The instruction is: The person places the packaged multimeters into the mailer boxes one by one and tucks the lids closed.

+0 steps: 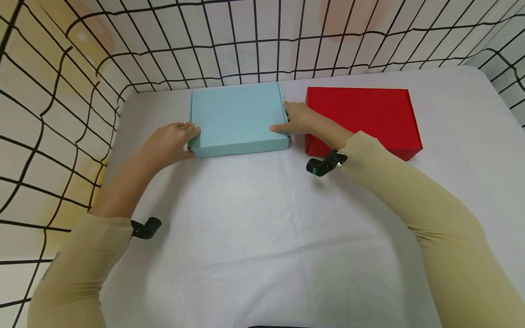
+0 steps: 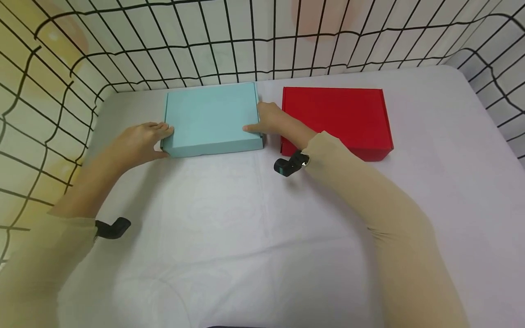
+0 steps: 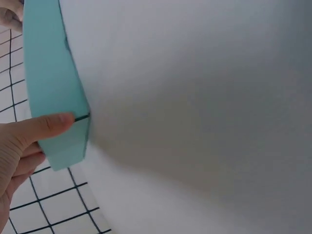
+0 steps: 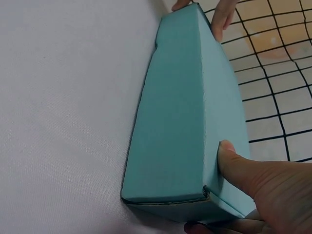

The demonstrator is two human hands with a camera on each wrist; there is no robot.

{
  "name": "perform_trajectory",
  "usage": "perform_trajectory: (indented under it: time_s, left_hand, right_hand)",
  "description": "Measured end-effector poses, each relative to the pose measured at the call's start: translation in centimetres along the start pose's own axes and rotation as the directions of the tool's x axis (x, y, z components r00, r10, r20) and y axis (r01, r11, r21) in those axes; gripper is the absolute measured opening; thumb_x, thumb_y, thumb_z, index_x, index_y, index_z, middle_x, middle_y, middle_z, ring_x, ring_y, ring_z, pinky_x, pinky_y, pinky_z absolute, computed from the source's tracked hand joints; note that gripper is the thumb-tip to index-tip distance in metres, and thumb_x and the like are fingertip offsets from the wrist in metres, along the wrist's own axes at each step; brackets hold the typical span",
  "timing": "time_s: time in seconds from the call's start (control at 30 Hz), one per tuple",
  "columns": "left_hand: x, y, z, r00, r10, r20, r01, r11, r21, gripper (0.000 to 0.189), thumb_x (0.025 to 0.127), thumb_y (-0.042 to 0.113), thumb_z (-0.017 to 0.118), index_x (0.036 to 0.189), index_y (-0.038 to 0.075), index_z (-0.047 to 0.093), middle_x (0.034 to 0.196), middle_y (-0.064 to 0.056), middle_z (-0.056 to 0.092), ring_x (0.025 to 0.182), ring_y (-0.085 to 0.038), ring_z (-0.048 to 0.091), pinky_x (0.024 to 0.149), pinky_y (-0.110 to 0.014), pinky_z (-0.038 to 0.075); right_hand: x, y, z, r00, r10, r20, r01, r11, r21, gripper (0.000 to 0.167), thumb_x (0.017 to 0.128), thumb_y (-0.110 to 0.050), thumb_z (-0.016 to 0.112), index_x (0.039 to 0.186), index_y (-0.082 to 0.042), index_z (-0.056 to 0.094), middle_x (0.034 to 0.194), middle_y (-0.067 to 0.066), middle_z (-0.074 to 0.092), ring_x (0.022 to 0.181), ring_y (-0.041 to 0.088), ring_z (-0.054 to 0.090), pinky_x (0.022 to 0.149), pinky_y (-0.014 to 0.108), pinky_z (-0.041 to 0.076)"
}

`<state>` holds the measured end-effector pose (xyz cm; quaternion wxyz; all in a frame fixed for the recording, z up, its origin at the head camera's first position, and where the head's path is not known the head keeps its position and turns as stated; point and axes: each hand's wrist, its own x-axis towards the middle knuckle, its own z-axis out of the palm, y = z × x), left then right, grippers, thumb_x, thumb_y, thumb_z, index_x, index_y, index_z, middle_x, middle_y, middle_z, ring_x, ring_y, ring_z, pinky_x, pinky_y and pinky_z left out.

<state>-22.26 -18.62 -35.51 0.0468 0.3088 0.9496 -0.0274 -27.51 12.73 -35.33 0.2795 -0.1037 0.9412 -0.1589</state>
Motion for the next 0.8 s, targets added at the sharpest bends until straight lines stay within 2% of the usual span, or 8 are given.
perform_trajectory:
  time_s: [0.23,0.47,0.63,0.73,0.8]
  left_hand:
    - [-0.5,-0.2,1.2,0.994,0.01,-0.105,-0.016,0.998,-0.058,0.067,0.07,0.011,0.079,0.127,-0.007,0.05,0.128,-0.026,0.05,0.117,-0.041,0.049,0.095,-0.047,0.043]
    - [-0.8,-0.5,2.3,0.979,0.04,-0.202,-0.06,0.994,-0.095,0.068,0.068,0.008,0.081,0.127,-0.007,0.051,0.128,-0.025,0.05,0.117,-0.04,0.05,0.098,-0.047,0.04]
    - [-1.2,-0.5,3.1,0.957,0.141,-0.253,-0.142,0.99,0.014,0.069,0.068,0.009,0.081,0.126,-0.011,0.05,0.127,-0.028,0.05,0.117,-0.039,0.05,0.1,-0.047,0.038]
    - [-1.2,-0.6,3.2,0.938,0.192,-0.289,-0.168,0.98,0.107,0.069,0.067,0.014,0.082,0.124,-0.01,0.052,0.123,-0.027,0.054,0.111,-0.039,0.055,0.094,-0.046,0.044]
    - [-1.0,-0.8,3.1,0.928,0.195,-0.319,-0.163,0.979,0.124,0.069,0.065,0.026,0.083,0.121,-0.006,0.057,0.118,-0.024,0.058,0.105,-0.038,0.059,0.087,-0.046,0.048]
  right_hand:
    - [0.0,0.1,0.1,1.0,0.013,0.005,-0.013,1.0,0.006,0.093,0.087,-0.043,0.058,0.146,0.003,0.003,0.149,0.021,0.023,0.126,0.032,0.037,0.092,0.039,0.047]
    - [-0.1,0.4,0.3,1.0,0.013,-0.002,-0.013,1.0,0.024,0.094,0.087,-0.043,0.058,0.146,0.002,0.002,0.15,0.02,0.02,0.132,0.033,0.031,0.098,0.044,0.042]
    - [-0.1,0.6,0.6,1.0,0.002,-0.009,-0.001,0.999,0.04,0.094,0.086,-0.043,0.059,0.146,0.002,0.002,0.15,0.02,0.02,0.132,0.033,0.031,0.099,0.045,0.04]
    - [-0.2,0.7,0.9,0.999,0.005,-0.033,-0.003,0.998,0.068,0.093,0.085,-0.044,0.061,0.147,0.001,0.007,0.149,0.019,0.025,0.13,0.033,0.034,0.097,0.045,0.042]
    - [-0.2,0.9,1.1,0.998,0.013,-0.055,-0.008,0.996,0.084,0.093,0.083,-0.044,0.062,0.147,0.0,0.011,0.147,0.019,0.029,0.129,0.033,0.036,0.095,0.045,0.044]
